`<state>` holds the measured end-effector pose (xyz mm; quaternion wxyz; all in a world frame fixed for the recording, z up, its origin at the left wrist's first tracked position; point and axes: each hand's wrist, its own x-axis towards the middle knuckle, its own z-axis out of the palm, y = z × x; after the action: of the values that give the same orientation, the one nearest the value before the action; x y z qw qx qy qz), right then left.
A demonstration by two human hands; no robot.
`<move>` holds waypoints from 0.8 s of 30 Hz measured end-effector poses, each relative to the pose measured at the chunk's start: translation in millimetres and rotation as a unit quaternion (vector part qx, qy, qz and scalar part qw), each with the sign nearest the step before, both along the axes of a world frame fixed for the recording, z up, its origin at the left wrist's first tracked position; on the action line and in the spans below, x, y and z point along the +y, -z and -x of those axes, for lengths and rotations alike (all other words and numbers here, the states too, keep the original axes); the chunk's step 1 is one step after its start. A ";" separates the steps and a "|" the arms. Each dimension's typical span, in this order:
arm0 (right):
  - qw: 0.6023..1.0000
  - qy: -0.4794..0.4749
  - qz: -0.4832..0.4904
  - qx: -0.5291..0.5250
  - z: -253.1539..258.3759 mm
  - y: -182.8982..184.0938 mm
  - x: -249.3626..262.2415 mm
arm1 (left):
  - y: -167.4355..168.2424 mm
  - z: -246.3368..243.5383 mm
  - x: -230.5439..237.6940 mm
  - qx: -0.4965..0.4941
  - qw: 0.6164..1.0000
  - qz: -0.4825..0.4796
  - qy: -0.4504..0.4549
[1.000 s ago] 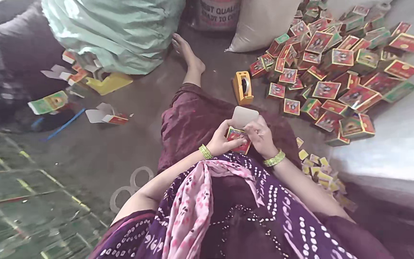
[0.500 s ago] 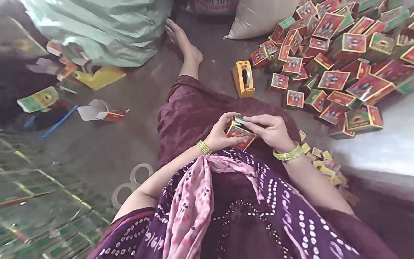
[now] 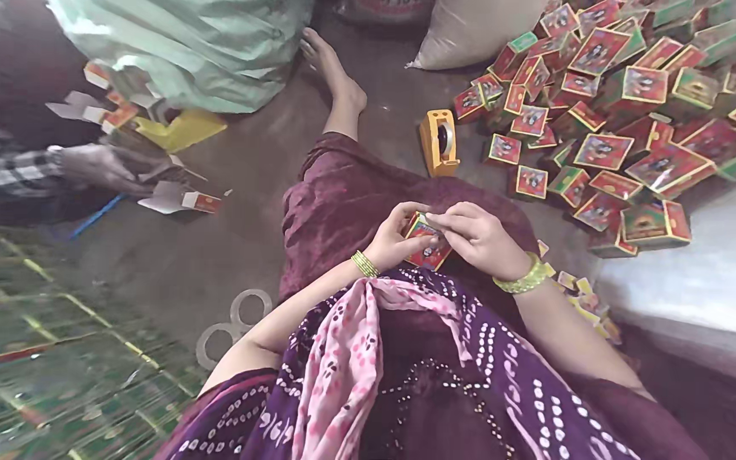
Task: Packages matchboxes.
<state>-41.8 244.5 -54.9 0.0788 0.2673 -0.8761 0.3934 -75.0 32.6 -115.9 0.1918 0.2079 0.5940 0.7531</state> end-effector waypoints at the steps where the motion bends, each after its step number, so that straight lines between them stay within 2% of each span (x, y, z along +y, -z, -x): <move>1: 1.000 -0.008 0.010 -0.023 2.9 -0.7 1.0 | 1.2 -0.3 0.0 -0.007 1.000 -0.002 0.002; 4: 0.996 -0.034 0.028 -0.081 10.9 -2.3 2.6 | 5.1 0.0 0.7 -0.012 1.000 0.002 0.005; 8: 0.995 -0.040 0.025 -0.089 19.2 -1.2 3.8 | 3.2 4.4 1.2 -0.014 1.000 0.026 0.004; 13: 0.994 0.045 0.075 -0.060 12.5 10.5 -11.4 | -1.4 11.9 2.8 -0.076 0.993 -0.011 -0.085; 15: 0.988 0.034 0.098 -0.115 14.9 13.8 -12.8 | 0.7 13.8 1.1 -0.098 0.990 -0.008 -0.103; 17: 0.964 0.056 0.132 -0.225 36.5 8.7 2.7 | -0.6 17.1 2.5 -0.107 0.989 0.005 -0.101; 19: 0.934 0.166 0.093 -0.301 75.3 10.2 28.8 | -3.9 23.4 4.5 -0.131 0.985 0.024 -0.112; 21: 0.900 0.285 0.003 -0.330 120.5 29.0 57.7 | -2.8 28.6 6.4 -0.157 0.978 0.037 -0.132; 24: 0.859 0.341 -0.127 -0.359 163.2 61.0 70.2 | -0.8 33.4 8.1 -0.180 0.973 0.036 -0.142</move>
<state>-204.9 314.7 -115.9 -0.1466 -0.2005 -0.9223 0.2961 -108.4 40.7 -115.1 0.1943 -0.0244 0.5996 0.7760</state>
